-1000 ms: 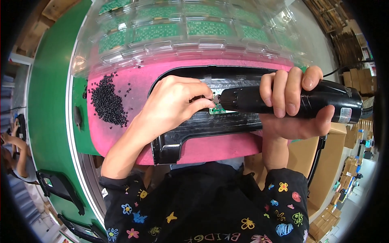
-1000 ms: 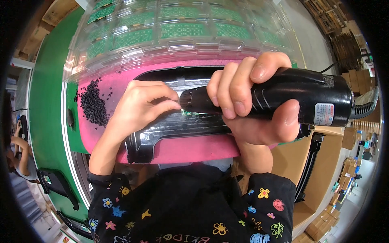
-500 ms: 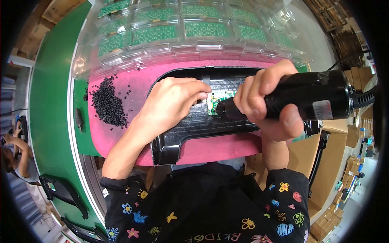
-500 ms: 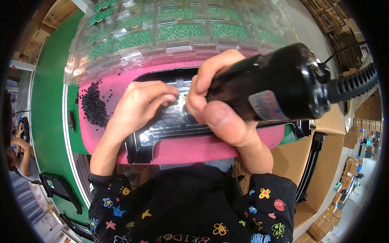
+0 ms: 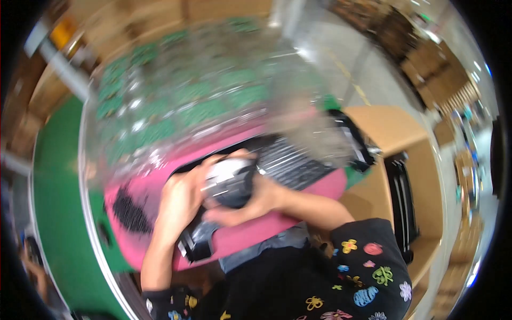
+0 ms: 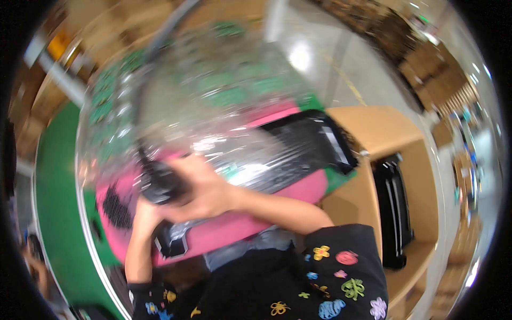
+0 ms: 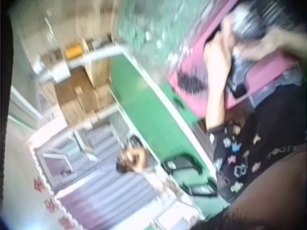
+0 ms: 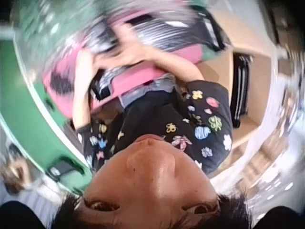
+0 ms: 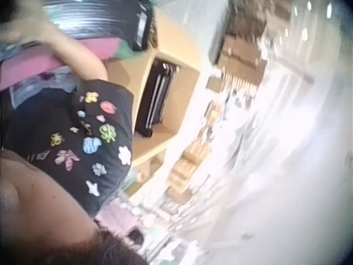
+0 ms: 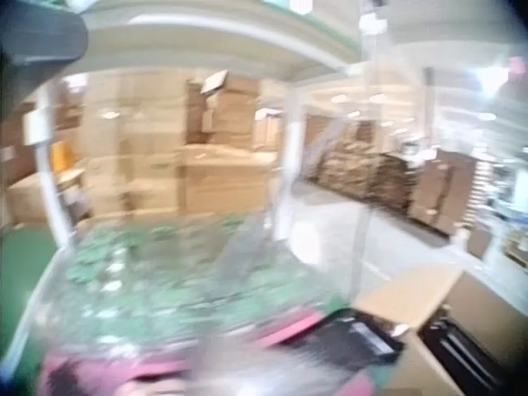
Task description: Assembling circuit boards into plastic housings using an electric screwdriver.
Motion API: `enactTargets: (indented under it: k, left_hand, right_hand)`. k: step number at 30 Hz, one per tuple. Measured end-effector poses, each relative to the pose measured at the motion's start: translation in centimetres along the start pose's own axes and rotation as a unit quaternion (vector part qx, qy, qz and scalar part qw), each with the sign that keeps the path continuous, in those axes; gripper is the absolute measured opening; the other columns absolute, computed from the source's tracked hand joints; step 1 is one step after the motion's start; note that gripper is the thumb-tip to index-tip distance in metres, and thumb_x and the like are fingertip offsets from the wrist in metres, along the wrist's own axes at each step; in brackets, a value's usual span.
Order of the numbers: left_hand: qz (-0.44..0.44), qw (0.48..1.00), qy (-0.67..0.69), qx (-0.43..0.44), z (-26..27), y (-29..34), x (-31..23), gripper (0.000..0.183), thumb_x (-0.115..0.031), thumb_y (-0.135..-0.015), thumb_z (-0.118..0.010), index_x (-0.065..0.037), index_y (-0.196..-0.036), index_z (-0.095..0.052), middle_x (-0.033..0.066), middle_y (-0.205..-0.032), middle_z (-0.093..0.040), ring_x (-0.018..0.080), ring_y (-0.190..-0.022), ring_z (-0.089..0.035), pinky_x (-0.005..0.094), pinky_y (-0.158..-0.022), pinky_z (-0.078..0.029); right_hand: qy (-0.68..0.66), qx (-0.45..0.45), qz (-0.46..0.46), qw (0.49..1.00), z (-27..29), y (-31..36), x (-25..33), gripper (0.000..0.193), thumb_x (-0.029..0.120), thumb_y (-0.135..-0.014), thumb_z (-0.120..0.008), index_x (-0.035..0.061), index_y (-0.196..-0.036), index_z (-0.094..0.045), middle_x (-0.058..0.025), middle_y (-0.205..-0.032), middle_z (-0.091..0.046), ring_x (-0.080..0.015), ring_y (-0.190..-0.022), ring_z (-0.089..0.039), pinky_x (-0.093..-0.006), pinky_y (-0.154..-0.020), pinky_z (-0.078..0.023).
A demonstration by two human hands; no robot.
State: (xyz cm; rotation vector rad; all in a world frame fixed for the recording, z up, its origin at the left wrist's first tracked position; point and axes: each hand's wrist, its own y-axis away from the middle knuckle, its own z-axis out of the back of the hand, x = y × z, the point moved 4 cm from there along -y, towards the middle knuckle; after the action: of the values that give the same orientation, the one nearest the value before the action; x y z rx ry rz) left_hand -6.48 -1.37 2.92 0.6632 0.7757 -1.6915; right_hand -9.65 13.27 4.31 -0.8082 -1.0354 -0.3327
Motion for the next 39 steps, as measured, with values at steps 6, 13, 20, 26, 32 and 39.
enactTargets:
  k: [6, 13, 20, 26, 32, 39]
  left_hand:
    - [0.008, 0.999, -0.031, 0.023, -0.4, 5.1, 7.0, 0.024, -0.011, -0.086, -0.064, 0.004, -0.104, -0.067, 0.0100, -0.094, -0.068, 0.0225, -0.087, -0.065, 0.0346, -0.081, -0.052]
    - [0.059, 0.995, 0.082, 0.011, -1.5, 1.5, 5.5, 0.028, 0.002, -0.086, -0.062, 0.005, -0.114, -0.063, 0.0124, -0.103, -0.067, 0.0225, -0.095, -0.063, 0.0322, -0.086, -0.051]
    - [-0.011, 0.986, -0.083, 0.141, -2.7, -0.4, 1.8, 0.018, -0.007, -0.089, -0.066, 0.005, -0.103, -0.068, 0.0124, -0.093, -0.068, 0.0237, -0.086, -0.061, 0.0370, -0.080, -0.050]
    - [0.097, 0.988, 0.092, 0.070, -1.7, 0.5, 1.6, 0.017, -0.009, -0.087, -0.071, 0.007, -0.092, -0.068, 0.0065, -0.070, -0.066, 0.0116, -0.055, -0.052, 0.0257, -0.049, -0.042]
    - [0.065, 0.990, -0.099, 0.075, -0.5, 1.4, 0.1, 0.017, -0.006, -0.088, -0.069, 0.008, -0.097, -0.069, 0.0120, -0.080, -0.069, 0.0170, -0.070, -0.061, 0.0304, -0.064, -0.050]
    - [0.074, 0.996, 0.041, 0.033, -2.2, 1.7, 2.9, 0.011, -0.005, -0.081, -0.072, 0.002, -0.082, -0.065, 0.0063, -0.075, -0.067, 0.0142, -0.069, -0.062, 0.0274, -0.066, -0.051]
  right_hand:
    - [-0.147, -0.048, 0.083, 0.985, -2.4, -2.6, 0.4, 0.053, 0.032, -0.066, -0.081, -0.0050, -0.098, -0.062, -0.0140, -0.080, -0.065, -0.0204, -0.073, -0.063, -0.0317, -0.069, -0.051]
    - [-0.199, -0.139, 0.035, 0.970, 0.0, -1.3, 0.9, 0.039, 0.033, -0.075, -0.084, 0.0014, -0.091, -0.068, -0.0039, -0.078, -0.068, -0.0139, -0.071, -0.062, -0.0307, -0.064, -0.050]
    - [-0.394, -0.182, 0.097, 0.896, 3.8, -0.6, 1.5, 0.027, 0.024, -0.083, -0.080, 0.0027, -0.077, -0.063, -0.0018, -0.062, -0.060, -0.0110, -0.053, -0.056, -0.0286, -0.048, -0.044]
    - [-0.411, -0.214, 0.131, 0.877, 5.6, -0.8, 2.3, 0.024, 0.020, -0.085, -0.076, 0.0034, -0.073, -0.064, -0.0028, -0.059, -0.058, -0.0121, -0.050, -0.056, -0.0286, -0.048, -0.043]
    - [-0.455, -0.229, 0.079, 0.857, 4.1, -1.3, 1.9, 0.028, 0.025, -0.079, -0.077, 0.0032, -0.073, -0.061, -0.0035, -0.057, -0.057, -0.0126, -0.050, -0.056, -0.0284, -0.047, -0.044]
    - [-0.355, -0.209, 0.023, 0.911, 4.1, -1.1, -0.7, 0.043, 0.035, -0.069, -0.080, 0.0016, -0.061, -0.055, 0.0011, -0.054, -0.052, -0.0089, -0.051, -0.051, -0.0285, -0.048, -0.042]
